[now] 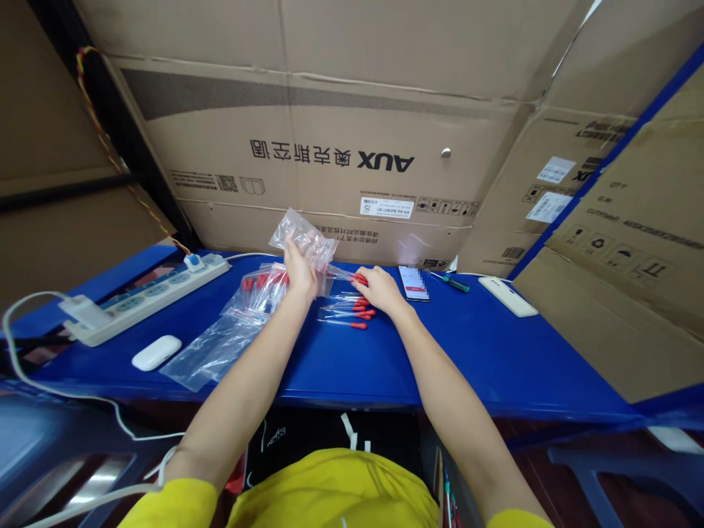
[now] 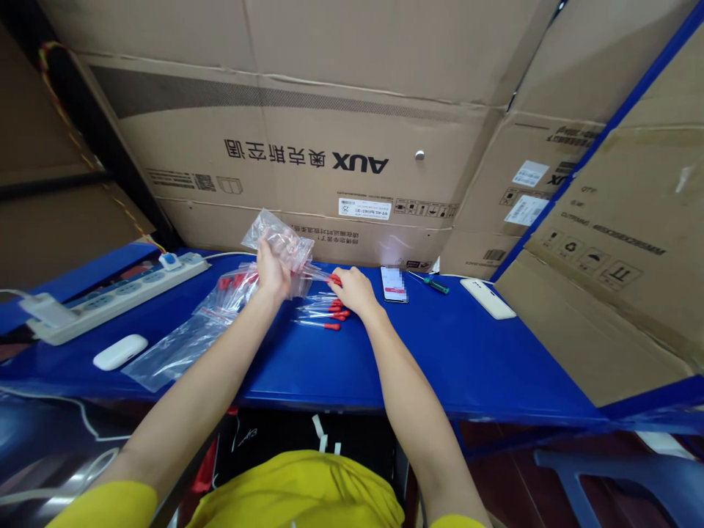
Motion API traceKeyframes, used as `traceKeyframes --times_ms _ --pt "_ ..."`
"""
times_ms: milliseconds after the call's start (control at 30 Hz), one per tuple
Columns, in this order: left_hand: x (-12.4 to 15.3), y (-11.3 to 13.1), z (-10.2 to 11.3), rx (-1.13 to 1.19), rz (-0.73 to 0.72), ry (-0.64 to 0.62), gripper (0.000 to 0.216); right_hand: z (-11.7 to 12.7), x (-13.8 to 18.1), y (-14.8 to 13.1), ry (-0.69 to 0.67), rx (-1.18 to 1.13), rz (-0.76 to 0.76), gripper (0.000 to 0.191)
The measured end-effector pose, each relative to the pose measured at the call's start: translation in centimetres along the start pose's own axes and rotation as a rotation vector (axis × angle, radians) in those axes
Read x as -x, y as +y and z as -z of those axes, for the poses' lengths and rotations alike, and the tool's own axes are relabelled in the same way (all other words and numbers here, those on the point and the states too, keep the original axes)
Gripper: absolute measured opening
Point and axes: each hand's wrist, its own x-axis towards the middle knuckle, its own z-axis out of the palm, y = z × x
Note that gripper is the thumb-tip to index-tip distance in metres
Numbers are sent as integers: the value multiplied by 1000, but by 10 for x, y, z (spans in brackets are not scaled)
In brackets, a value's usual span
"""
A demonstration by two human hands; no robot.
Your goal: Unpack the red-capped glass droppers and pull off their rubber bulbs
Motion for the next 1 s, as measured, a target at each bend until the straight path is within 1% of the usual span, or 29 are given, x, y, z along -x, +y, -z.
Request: traceKeyframes --times_ms 100,200,333,500,633,733,867,1000 --pt "1 -2 0 -15 11 5 54 1 2 -4 -64 27 51 18" --pt "0 -2 0 -37 -15 30 51 3 3 -3 -105 36 43 15" --pt "-2 0 2 -39 -55 56 54 8 3 2 -100 59 20 18" --pt "-4 -2 4 -35 -60 93 55 14 4 13 -98 97 -25 16" --pt "-3 -3 4 -29 -52 84 56 11 6 24 -161 -19 -61 16" --pt "-2 -4 3 -36 -41 83 55 5 5 29 -174 -133 -72 24" --pt "1 -5 1 -37 -23 74 52 -3 2 32 -136 -275 -58 27" --pt "5 -7 -1 -36 -6 64 53 -10 -1 32 -71 -310 -35 23"
